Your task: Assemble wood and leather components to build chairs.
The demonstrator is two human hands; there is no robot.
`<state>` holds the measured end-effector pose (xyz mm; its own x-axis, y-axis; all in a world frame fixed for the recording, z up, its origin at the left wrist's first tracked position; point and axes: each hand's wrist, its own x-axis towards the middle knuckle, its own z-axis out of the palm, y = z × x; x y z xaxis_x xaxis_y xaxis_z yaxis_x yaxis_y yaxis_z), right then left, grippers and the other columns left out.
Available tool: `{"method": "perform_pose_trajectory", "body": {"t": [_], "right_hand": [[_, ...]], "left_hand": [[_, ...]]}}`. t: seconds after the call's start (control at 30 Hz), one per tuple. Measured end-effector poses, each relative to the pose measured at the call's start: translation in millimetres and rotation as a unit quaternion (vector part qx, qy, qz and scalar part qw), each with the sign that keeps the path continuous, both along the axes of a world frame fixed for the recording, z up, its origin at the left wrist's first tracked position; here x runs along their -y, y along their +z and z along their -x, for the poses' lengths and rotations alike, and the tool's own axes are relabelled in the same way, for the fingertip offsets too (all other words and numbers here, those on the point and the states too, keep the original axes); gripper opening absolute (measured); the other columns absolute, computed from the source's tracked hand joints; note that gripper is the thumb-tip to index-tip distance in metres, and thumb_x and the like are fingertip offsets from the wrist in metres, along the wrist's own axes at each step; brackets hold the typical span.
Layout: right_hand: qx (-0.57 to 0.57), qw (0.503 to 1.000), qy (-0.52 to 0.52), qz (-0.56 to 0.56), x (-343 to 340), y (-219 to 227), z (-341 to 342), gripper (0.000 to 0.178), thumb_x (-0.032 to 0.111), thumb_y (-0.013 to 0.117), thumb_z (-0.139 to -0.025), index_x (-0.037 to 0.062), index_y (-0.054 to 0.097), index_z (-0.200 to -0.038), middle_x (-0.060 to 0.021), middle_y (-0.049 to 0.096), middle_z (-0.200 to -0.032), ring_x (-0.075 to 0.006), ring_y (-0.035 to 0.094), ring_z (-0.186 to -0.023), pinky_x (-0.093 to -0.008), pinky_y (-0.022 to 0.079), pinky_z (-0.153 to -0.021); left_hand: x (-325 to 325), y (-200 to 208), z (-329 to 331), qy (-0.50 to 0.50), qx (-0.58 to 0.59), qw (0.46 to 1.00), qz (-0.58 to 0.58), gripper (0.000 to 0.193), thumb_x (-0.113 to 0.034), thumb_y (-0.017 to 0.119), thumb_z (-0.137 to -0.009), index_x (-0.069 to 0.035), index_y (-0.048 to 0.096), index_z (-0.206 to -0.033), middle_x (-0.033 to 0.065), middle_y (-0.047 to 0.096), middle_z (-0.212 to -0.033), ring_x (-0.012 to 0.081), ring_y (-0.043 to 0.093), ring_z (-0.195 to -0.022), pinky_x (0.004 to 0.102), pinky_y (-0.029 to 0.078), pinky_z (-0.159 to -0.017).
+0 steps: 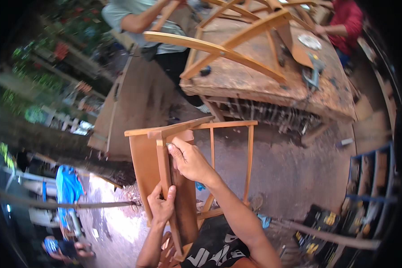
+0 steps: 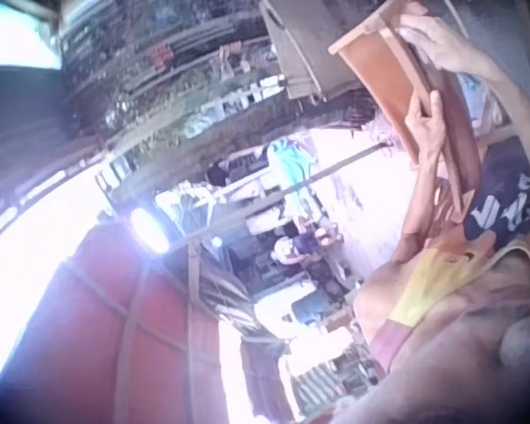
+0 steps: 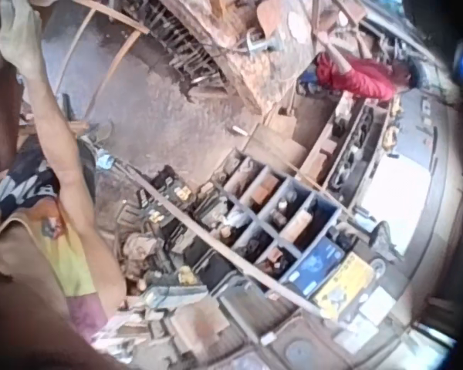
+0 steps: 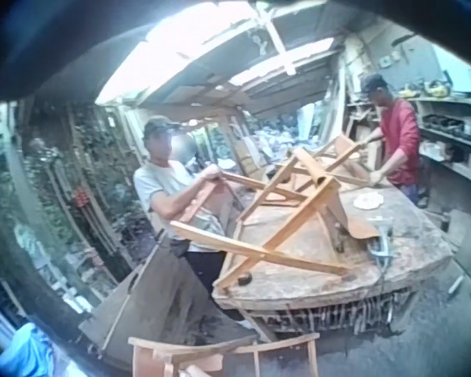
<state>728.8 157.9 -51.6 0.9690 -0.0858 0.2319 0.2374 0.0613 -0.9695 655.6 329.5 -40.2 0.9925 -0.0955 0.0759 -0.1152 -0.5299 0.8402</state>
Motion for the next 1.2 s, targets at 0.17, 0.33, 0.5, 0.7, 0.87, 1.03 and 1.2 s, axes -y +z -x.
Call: {"method": "perform_pose_trajectory", "body": {"t": [0.17,0.33,0.5,0.7,0.87,1.03,1.2], "right_hand": [[-0.079,0.994,-0.067,0.029,3.2,-87.4,-17.3,0.032,0.030,0.045,-0.103,0.0014,0.049,-0.089,-0.0098,0.056,-0.062,-0.0174,0.058,-0.058,-0.0342,0.045,-0.054],[-0.204,0.945,0.095,-0.238,42.2,-174.9,-10.2,0.024,0.023,0.044,-0.102,0.0011,0.054,-0.103,-0.0048,0.058,-0.079,-0.0104,0.055,-0.067,-0.0269,0.047,-0.061],[-0.211,0.904,0.125,-0.350,82.0,-264.5,17.7,0.035,0.024,0.042,-0.104,-0.0026,0.049,-0.125,-0.0109,0.061,-0.092,-0.0143,0.062,-0.076,-0.0266,0.052,-0.070],[-0.342,0.900,-0.052,-0.267,119.3,-373.9,80.0,0.026,0.027,0.038,-0.105,0.0029,0.043,-0.113,-0.0112,0.062,-0.077,-0.0107,0.054,-0.048,-0.0255,0.045,-0.042],[-0.317,0.879,-0.194,-0.299,115.7,-432.1,112.2,0.025,0.027,0.046,-0.103,0.0023,0.050,-0.106,-0.0104,0.061,-0.069,-0.0117,0.055,-0.045,-0.0243,0.044,-0.038],[-0.329,0.866,-0.280,-0.253,124.3,-475.1,112.6,0.027,0.026,0.045,-0.103,0.0016,0.058,-0.106,-0.0066,0.060,-0.067,-0.0097,0.055,-0.047,-0.0244,0.046,-0.041],[-0.277,0.931,-0.216,-0.096,105.2,-500.3,66.5,0.025,0.021,0.043,-0.103,0.0009,0.058,-0.105,-0.0053,0.058,-0.068,-0.0118,0.057,-0.051,-0.0277,0.047,-0.046]], "left_hand": [[18.4,-86.4,-25.5,-0.003,-0.043,0.998,0.042,0.027,-0.010,0.064,-0.092,0.008,0.062,-0.113,0.0095,0.067,-0.095,0.0124,0.058,-0.089,0.0266,0.048,-0.081],[46.1,-157.3,-34.5,-0.009,-0.090,0.996,0.001,0.028,-0.012,0.063,-0.093,0.008,0.062,-0.113,0.0091,0.067,-0.091,0.0120,0.059,-0.083,0.0270,0.049,-0.075],[75.8,-247.7,-20.3,0.013,-0.133,0.990,-0.041,0.028,-0.012,0.064,-0.092,0.005,0.062,-0.114,0.0099,0.068,-0.088,0.0106,0.059,-0.081,0.0274,0.050,-0.070],[104.7,-362.6,-11.0,-0.003,-0.155,0.977,-0.144,0.024,-0.020,0.064,-0.092,0.002,0.064,-0.102,0.0124,0.061,-0.068,0.0122,0.055,-0.062,0.0318,0.047,-0.057],[111.8,-442.7,-6.3,-0.028,-0.115,0.976,-0.184,0.030,-0.025,0.066,-0.090,0.001,0.056,-0.079,0.0114,0.050,-0.054,0.0152,0.046,-0.048,0.0363,0.039,-0.048],[129.7,-451.2,-7.8,-0.052,-0.131,0.964,-0.225,0.032,-0.029,0.067,-0.091,0.002,0.059,-0.087,0.0082,0.048,-0.058,0.0147,0.043,-0.052,0.0352,0.035,-0.047],[133.1,-461.5,-30.9,-0.075,-0.089,0.976,-0.186,0.042,-0.030,0.060,-0.095,0.001,0.052,-0.121,0.0113,0.059,-0.070,0.0169,0.054,-0.062,0.0353,0.044,-0.057]]}}
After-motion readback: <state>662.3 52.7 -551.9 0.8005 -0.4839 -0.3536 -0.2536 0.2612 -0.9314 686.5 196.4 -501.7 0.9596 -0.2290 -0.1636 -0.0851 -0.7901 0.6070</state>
